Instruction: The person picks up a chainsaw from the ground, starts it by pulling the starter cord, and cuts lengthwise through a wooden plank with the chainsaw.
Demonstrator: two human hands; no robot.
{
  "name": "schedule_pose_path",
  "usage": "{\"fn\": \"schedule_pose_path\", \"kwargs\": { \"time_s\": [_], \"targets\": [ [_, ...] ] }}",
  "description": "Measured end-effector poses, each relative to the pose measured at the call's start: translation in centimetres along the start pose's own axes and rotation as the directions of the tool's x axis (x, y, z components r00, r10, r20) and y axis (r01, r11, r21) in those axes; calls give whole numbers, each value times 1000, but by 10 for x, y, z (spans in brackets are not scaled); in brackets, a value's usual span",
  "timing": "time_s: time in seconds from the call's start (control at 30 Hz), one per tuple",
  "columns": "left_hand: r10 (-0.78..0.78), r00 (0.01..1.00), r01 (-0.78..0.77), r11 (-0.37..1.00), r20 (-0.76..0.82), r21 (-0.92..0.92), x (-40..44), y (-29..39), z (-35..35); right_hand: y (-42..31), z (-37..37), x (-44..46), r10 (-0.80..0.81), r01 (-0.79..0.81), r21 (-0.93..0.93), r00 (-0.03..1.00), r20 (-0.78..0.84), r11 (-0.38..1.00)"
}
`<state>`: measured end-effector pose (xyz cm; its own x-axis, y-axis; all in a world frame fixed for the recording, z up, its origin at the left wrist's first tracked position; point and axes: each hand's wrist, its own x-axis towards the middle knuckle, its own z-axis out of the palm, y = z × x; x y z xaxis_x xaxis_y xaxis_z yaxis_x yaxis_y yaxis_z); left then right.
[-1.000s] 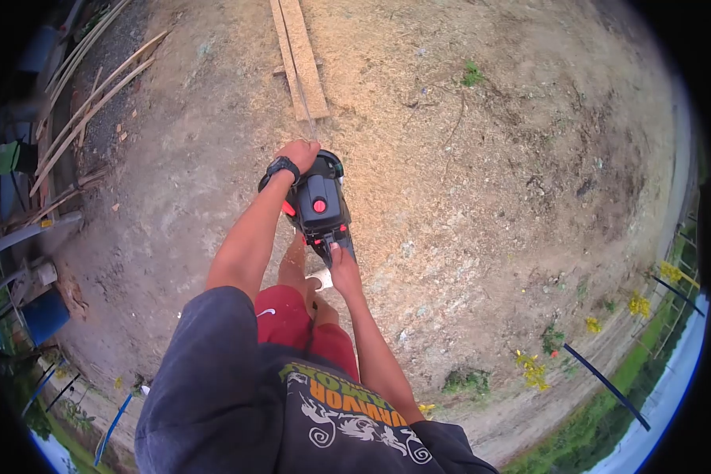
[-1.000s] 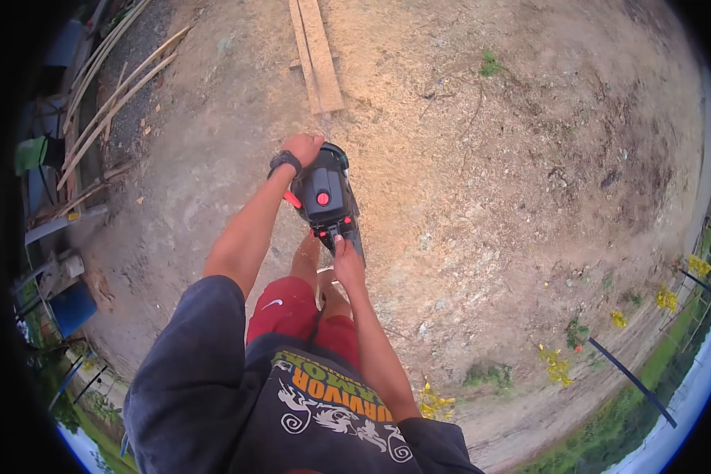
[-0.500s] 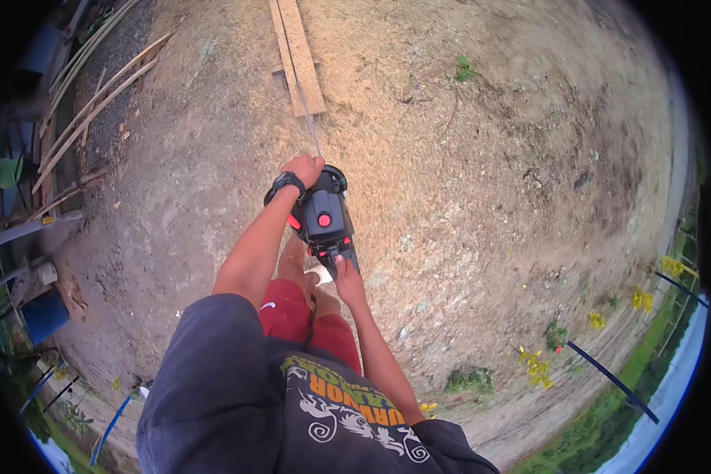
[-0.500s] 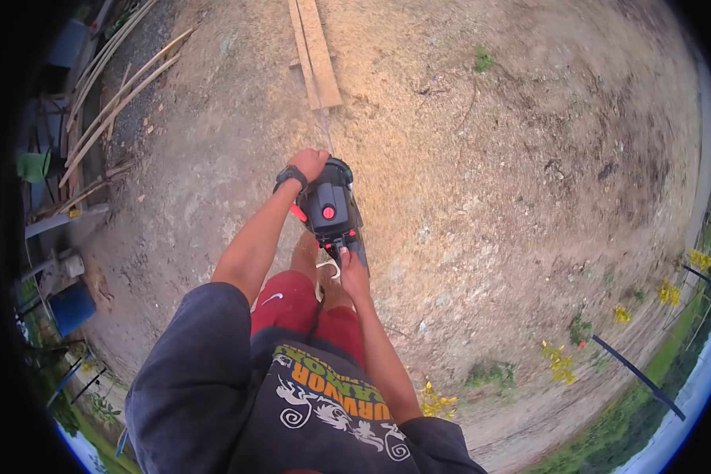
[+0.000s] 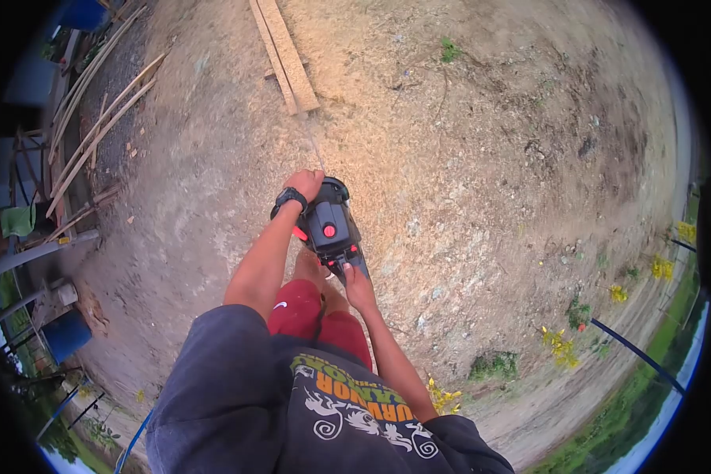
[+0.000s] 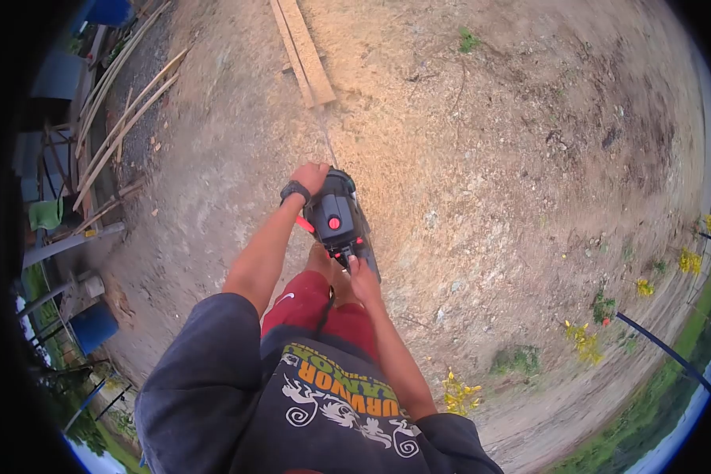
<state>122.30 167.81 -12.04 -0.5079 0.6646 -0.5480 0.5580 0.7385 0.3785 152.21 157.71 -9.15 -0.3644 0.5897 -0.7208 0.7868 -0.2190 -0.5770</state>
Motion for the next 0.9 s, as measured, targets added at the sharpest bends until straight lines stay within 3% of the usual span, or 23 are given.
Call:
{"fn": "schedule_pose_path", "kwargs": {
  "time_s": [0.3,0.47,0.67,0.73,0.9],
  "targets": [
    [10,999,-9,1000,32,-25,15,7,-14,-38,-21,-5,112,-110,-39,992,50,993],
    [-4,997,5,1000,81,-7,45,15,-61,-79,-27,22,23,-23,0,1000,11,1000],
    [-57,998,59,996,41,-71,66,18,-91,-120,-34,38,64,-62,-67,997,37,996],
    [-38,999,33,992,-37,-118,69,13,-90,-129,-38,37,72,-68,-99,997,31,993],
    [-72,997,74,994,27,-83,70,16,-83,-107,-31,37,42,-42,-69,999,-6,997]
  ]
}}
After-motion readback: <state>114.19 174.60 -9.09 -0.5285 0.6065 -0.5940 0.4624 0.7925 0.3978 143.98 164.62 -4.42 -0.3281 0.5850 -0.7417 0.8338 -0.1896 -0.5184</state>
